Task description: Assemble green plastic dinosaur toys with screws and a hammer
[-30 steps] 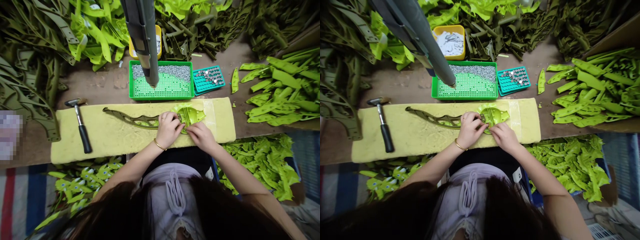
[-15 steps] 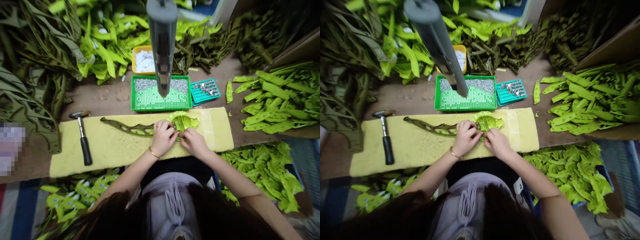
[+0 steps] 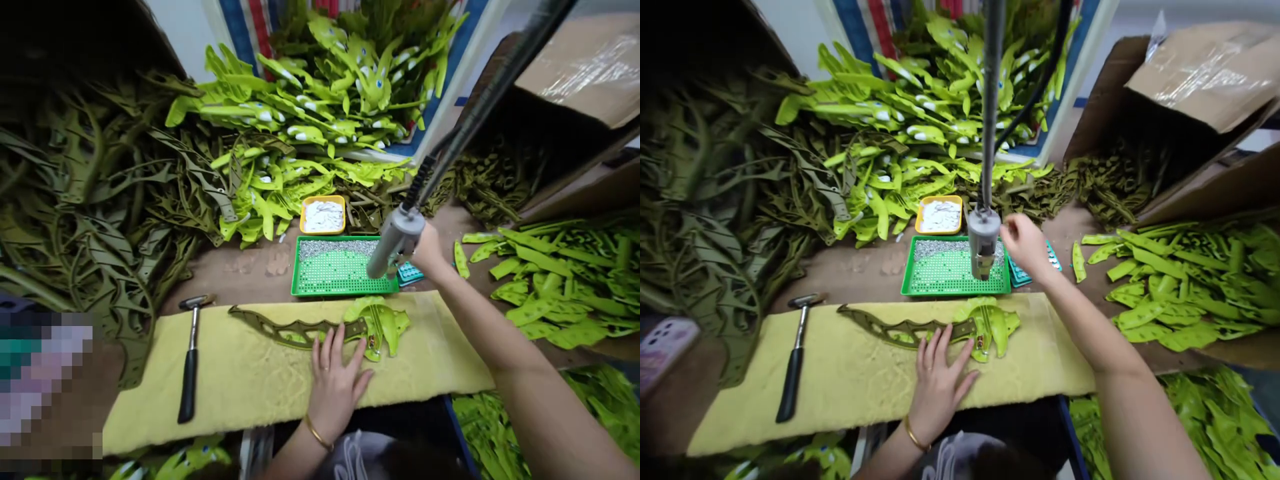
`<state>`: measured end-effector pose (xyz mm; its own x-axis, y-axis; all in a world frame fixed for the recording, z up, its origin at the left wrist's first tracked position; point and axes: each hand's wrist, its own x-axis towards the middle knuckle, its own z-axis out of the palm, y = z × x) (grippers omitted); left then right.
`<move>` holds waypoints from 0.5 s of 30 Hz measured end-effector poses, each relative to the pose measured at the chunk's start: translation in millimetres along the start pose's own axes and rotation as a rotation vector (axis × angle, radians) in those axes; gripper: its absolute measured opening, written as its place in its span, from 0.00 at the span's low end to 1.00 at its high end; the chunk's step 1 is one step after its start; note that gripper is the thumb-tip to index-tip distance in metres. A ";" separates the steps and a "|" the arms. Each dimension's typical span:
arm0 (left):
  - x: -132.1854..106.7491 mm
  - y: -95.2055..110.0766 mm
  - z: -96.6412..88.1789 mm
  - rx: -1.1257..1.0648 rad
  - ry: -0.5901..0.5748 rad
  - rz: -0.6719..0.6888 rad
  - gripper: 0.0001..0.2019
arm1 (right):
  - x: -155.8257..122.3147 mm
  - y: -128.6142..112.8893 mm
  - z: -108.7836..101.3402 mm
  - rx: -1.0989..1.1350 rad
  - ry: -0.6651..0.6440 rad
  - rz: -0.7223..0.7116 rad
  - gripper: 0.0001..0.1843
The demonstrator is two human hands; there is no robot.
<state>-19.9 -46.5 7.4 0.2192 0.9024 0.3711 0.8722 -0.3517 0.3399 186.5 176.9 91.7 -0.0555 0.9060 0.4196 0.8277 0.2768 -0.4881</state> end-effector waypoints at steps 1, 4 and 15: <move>-1.8 -0.7 2.5 0.001 0.020 -0.002 0.23 | 39.5 3.3 13.6 -0.039 -0.013 0.042 0.11; -3.0 -4.2 6.7 0.005 0.063 0.004 0.21 | 136.7 6.6 57.8 -0.244 -0.184 0.119 0.20; -2.9 -5.2 7.0 -0.021 0.054 -0.001 0.21 | 187.4 14.5 46.0 -0.277 -0.336 0.134 0.18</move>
<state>-22.0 -45.6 -1.5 0.1941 0.8881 0.4166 0.8627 -0.3567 0.3584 162.4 365.5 128.1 -0.0781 0.9943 0.0733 0.9556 0.0956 -0.2786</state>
